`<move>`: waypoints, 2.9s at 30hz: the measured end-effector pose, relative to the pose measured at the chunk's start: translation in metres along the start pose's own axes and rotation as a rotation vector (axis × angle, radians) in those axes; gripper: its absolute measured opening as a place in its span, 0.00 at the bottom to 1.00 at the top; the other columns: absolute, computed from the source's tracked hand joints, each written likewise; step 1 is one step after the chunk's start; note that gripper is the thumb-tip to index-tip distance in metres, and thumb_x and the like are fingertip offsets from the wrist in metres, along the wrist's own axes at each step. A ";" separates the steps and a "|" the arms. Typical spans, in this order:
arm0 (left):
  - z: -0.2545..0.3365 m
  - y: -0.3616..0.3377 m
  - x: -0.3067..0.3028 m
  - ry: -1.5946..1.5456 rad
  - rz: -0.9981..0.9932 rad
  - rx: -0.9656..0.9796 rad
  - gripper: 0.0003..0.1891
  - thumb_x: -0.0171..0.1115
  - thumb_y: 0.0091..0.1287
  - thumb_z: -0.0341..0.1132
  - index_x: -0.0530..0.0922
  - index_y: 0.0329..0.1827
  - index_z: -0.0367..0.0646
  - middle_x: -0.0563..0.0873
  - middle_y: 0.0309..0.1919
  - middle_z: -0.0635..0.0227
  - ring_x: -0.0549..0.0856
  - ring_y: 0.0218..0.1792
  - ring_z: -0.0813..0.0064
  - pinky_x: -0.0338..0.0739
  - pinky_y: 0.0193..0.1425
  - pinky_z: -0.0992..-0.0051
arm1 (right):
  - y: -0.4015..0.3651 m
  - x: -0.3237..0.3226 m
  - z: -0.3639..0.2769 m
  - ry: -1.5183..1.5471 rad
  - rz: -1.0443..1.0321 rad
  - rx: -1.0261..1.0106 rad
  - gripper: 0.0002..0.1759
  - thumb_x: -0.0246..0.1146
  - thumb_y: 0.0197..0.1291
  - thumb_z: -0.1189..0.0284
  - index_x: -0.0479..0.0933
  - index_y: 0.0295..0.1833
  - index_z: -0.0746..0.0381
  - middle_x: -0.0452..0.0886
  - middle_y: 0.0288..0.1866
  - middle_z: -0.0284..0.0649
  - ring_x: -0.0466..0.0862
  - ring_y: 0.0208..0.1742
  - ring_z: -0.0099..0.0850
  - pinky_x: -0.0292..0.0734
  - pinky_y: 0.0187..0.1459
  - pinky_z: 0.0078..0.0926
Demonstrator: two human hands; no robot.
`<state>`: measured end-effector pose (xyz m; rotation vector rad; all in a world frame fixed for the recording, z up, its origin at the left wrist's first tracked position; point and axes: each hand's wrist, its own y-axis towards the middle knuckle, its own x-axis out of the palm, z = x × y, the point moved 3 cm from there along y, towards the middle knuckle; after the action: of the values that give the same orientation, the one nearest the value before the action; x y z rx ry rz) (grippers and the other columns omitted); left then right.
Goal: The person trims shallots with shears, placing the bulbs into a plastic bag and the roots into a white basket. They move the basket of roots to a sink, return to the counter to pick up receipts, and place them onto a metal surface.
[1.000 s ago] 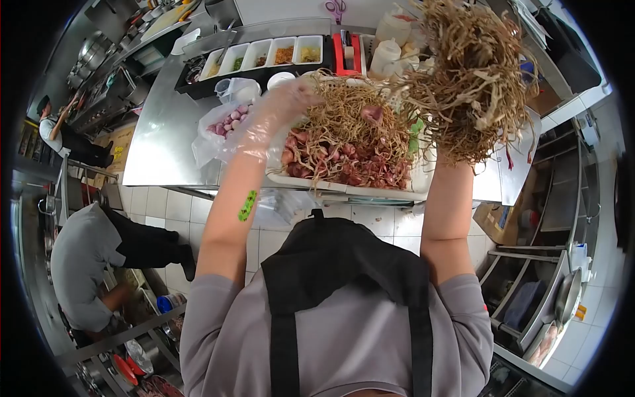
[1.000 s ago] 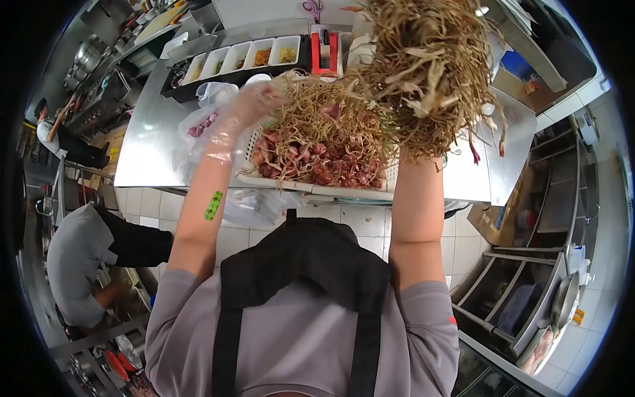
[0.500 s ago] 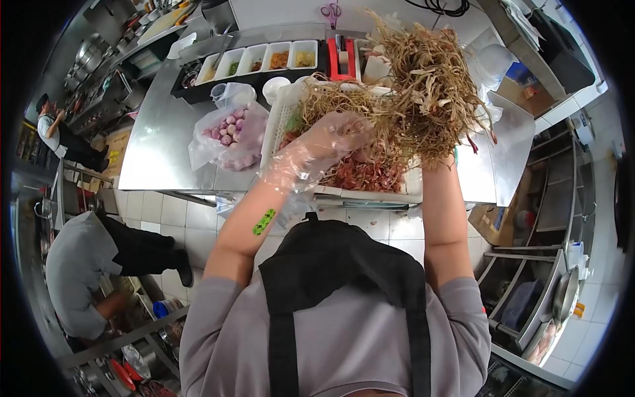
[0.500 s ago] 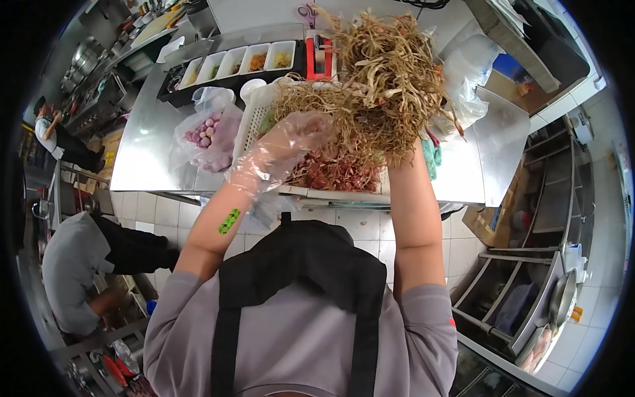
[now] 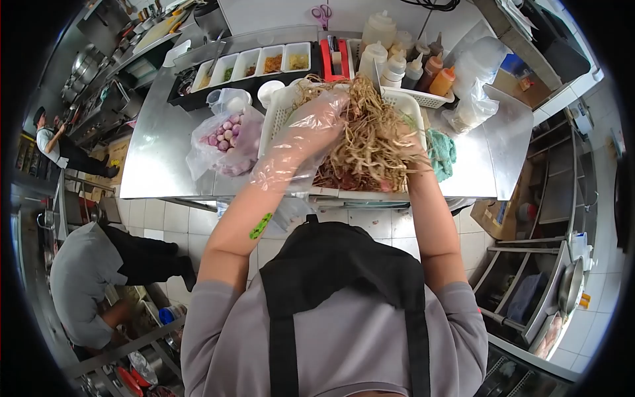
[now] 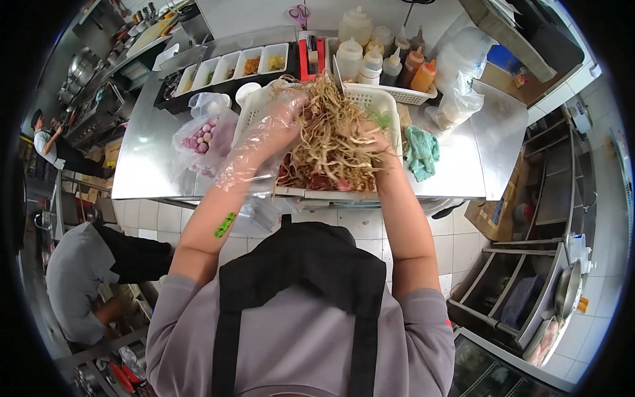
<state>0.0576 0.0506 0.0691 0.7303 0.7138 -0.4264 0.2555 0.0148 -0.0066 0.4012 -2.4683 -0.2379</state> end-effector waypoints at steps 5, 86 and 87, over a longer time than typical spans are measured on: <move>-0.009 0.002 0.012 -0.062 0.003 0.084 0.14 0.54 0.60 0.27 0.73 0.49 0.39 0.79 0.43 0.53 0.77 0.50 0.54 0.71 0.54 0.66 | 0.004 0.014 0.007 -0.106 0.221 0.120 0.27 0.63 0.57 0.75 0.65 0.63 0.67 0.76 0.55 0.42 0.78 0.51 0.29 0.75 0.53 0.23; 0.082 0.036 0.094 -0.510 -0.218 0.266 0.32 0.68 0.52 0.48 0.74 0.59 0.43 0.77 0.54 0.57 0.78 0.53 0.61 0.71 0.58 0.68 | 0.012 0.058 -0.261 -0.377 0.396 -0.737 0.30 0.58 0.62 0.58 0.61 0.66 0.61 0.70 0.63 0.41 0.74 0.59 0.35 0.73 0.58 0.34; 0.081 0.037 0.111 -0.513 -0.219 0.268 0.32 0.68 0.52 0.48 0.74 0.59 0.43 0.77 0.54 0.57 0.78 0.53 0.61 0.71 0.58 0.68 | 0.009 0.059 -0.258 -0.377 0.396 -0.739 0.30 0.58 0.62 0.58 0.61 0.66 0.61 0.70 0.63 0.41 0.74 0.59 0.35 0.73 0.58 0.34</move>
<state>0.1909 0.0046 0.0492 0.7539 0.2525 -0.8848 0.3650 -0.0156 0.2331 -0.4791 -2.5180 -1.0815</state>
